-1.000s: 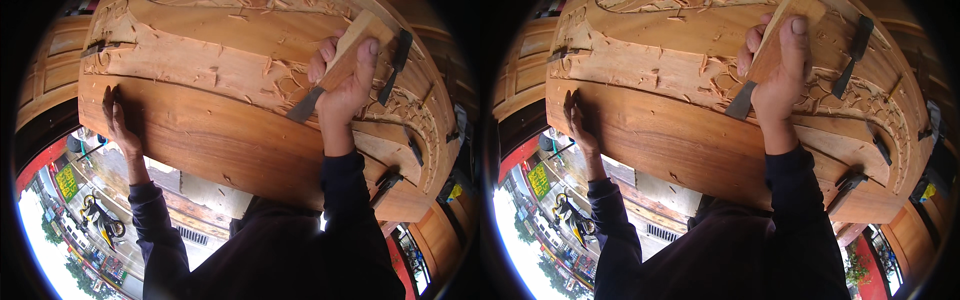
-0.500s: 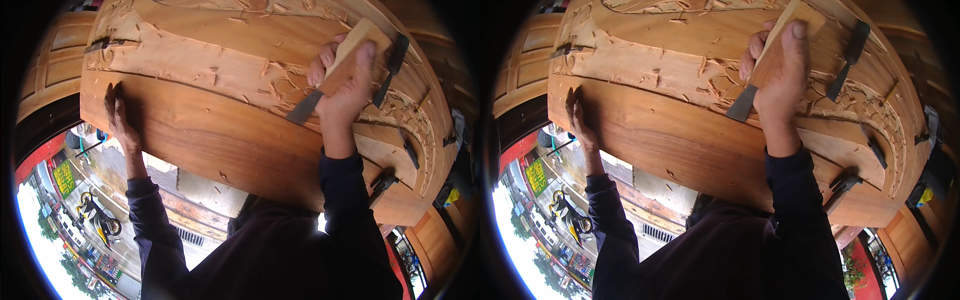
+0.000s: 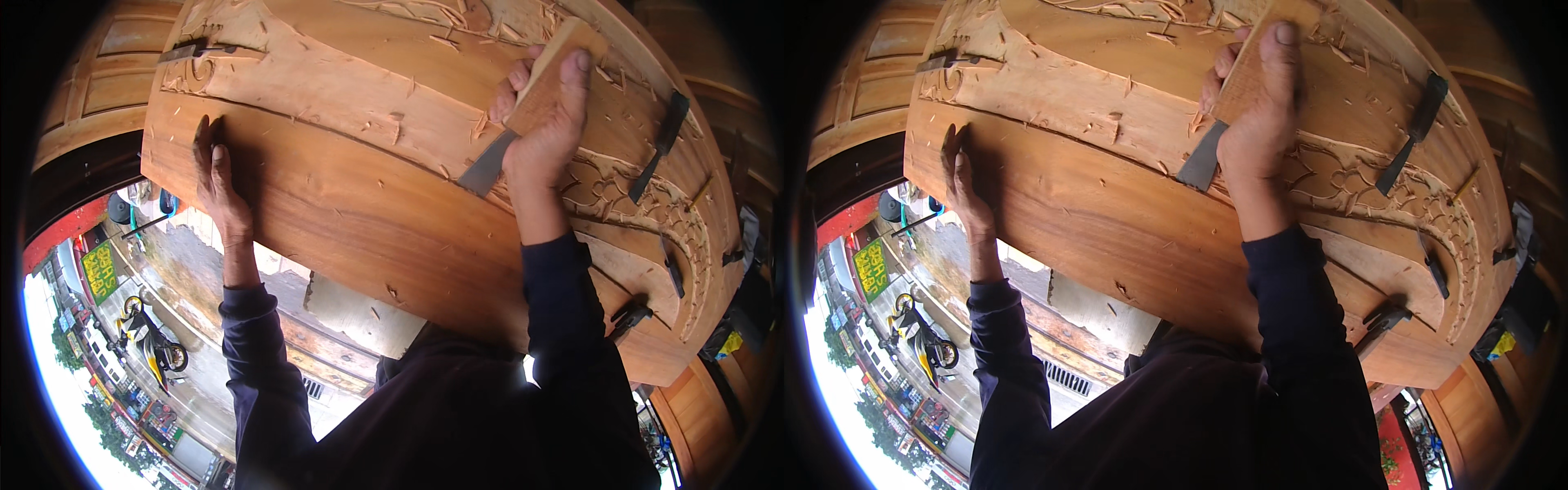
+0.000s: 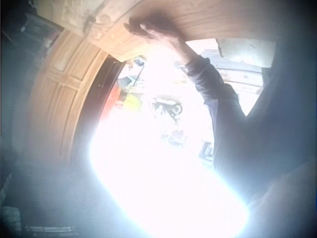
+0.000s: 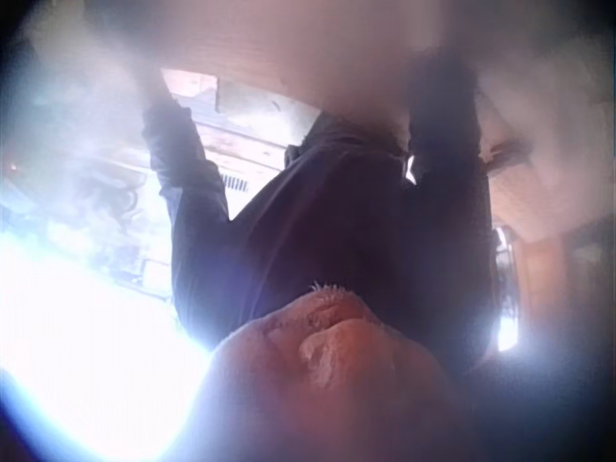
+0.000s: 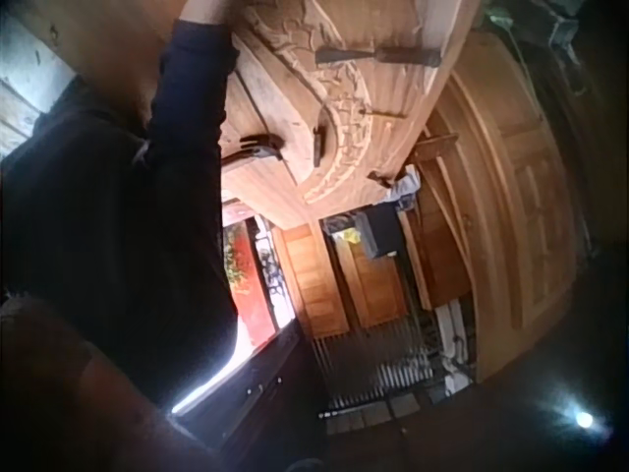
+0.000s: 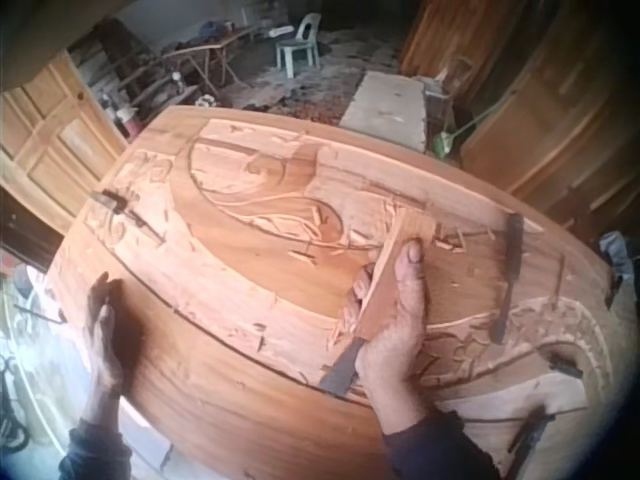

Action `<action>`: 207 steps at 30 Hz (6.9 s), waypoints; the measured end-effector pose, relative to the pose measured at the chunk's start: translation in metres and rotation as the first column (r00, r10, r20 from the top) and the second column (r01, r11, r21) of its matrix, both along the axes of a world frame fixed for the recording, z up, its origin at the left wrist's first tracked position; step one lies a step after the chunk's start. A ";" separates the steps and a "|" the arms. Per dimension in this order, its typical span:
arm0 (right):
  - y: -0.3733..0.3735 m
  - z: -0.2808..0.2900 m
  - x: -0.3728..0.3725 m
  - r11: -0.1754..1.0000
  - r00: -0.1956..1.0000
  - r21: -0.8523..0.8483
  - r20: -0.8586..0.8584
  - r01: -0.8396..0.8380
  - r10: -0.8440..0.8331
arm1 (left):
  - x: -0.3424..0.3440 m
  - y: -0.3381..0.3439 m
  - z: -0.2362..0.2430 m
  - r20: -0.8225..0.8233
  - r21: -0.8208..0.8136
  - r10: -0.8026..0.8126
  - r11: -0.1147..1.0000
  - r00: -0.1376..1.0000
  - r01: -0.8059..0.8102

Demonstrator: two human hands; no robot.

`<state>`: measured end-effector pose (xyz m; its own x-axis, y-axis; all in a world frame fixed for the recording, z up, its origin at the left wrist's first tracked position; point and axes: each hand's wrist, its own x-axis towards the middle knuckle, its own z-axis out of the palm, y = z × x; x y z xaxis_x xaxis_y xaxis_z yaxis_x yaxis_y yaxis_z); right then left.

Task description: The person carves decorative patterns into a large wooden door using a chisel. They use both hands to guide the tool along the wood, removing shavings to reveal the design.

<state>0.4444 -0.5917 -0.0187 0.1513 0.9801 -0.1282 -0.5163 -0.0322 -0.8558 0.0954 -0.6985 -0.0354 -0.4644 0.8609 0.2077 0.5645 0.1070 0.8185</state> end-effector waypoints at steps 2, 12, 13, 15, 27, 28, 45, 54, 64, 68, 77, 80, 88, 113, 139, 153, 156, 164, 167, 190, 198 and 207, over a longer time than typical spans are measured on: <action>0.002 -0.006 -0.001 0.999 0.999 -0.023 -0.035 0.026 -0.026 | 0.006 0.002 0.001 0.026 -0.005 -0.004 1.000 1.000 0.004; 0.000 0.020 0.049 1.000 0.998 -0.029 -0.062 0.003 -0.005 | 0.003 -0.002 0.008 0.018 0.029 -0.023 0.999 1.000 0.023; -0.002 0.019 0.053 1.000 0.998 -0.019 -0.059 0.006 -0.007 | 0.007 -0.001 0.007 0.024 0.049 -0.009 0.999 1.000 0.008; -0.015 0.021 0.063 1.000 0.998 -0.002 -0.055 0.012 -0.012 | 0.012 -0.003 0.011 -0.193 0.064 -0.020 0.997 0.981 0.033; -0.122 0.051 0.150 0.976 0.962 0.062 0.167 0.210 -0.218 | 0.203 -0.021 0.028 -0.421 -0.024 -0.515 0.829 0.747 0.558; -0.131 0.055 0.153 0.970 0.953 0.051 0.182 0.236 -0.241 | 0.206 -0.019 0.029 -0.398 -0.009 -0.520 0.826 0.756 0.563; -0.174 0.059 0.198 0.961 0.907 0.086 0.316 0.264 -0.278 | 0.218 -0.012 0.032 -0.488 0.099 -0.632 0.644 0.601 0.758; -0.195 0.052 0.223 0.969 0.792 0.206 0.565 0.135 -0.230 | 0.126 -0.056 0.015 -0.814 -0.151 -0.103 0.988 0.571 -0.037; -0.200 0.064 0.258 0.977 0.828 0.206 0.556 -0.051 -0.074 | 0.296 -0.108 0.031 -0.466 -0.129 -0.596 0.777 0.655 0.615; -0.205 0.071 0.266 0.974 0.808 0.200 0.589 -0.110 -0.029 | 0.298 -0.096 0.033 -0.514 -0.152 -0.543 0.819 0.664 0.553; -0.226 0.078 0.277 0.993 0.797 0.052 0.602 -0.105 0.053 | 0.246 -0.063 0.032 -0.593 -0.099 -0.259 0.963 0.762 0.250; -0.227 0.079 0.272 0.987 0.812 0.091 0.581 -0.129 0.053 | 0.275 -0.080 0.033 -0.607 -0.209 -0.275 0.961 0.746 0.183; -0.231 0.085 0.268 0.974 0.826 0.112 0.553 -0.199 0.105 | 0.164 -0.056 0.014 -0.633 -0.281 -0.330 0.941 0.700 0.189; 0.032 0.020 -0.058 1.000 0.993 0.019 -0.117 -0.015 0.017 | 0.012 0.014 0.063 0.026 0.019 -0.334 0.943 0.942 0.333; 0.085 -0.021 -0.195 0.947 0.948 0.306 0.260 0.096 -0.181 | 0.062 0.237 -0.005 0.502 0.581 -0.813 0.570 0.295 0.581; 0.079 -0.022 -0.181 0.955 0.796 0.221 0.532 0.196 -0.287 | 0.073 0.229 0.004 0.569 0.568 -0.793 0.571 0.218 0.593; 0.080 -0.052 -0.168 0.935 0.710 0.284 0.612 0.214 -0.348 | 0.076 0.240 -0.010 0.444 0.621 -0.854 0.511 0.271 0.594; 0.055 -0.003 -0.172 0.995 0.999 0.091 0.000 0.044 -0.044 | 0.058 0.208 0.026 0.572 0.248 -0.748 0.548 0.336 0.799; 0.063 -0.002 -0.154 0.984 0.930 0.124 -0.331 -0.127 0.162 | 0.048 0.211 0.012 0.717 0.391 -0.693 0.485 0.072 0.783; 0.054 -0.017 -0.172 0.959 0.888 0.136 0.362 0.250 -0.283 | 0.096 0.223 -0.014 0.419 0.585 -0.833 0.552 0.361 0.595; 0.071 -0.011 -0.145 0.978 0.987 0.169 0.083 0.121 -0.136 | 0.073 0.218 0.009 0.434 0.313 -0.841 0.478 0.324 0.821; 0.066 -0.018 -0.154 0.921 0.889 0.244 0.276 0.302 -0.365 | 0.098 0.221 -0.001 0.601 0.522 -0.796 0.464 0.078 0.715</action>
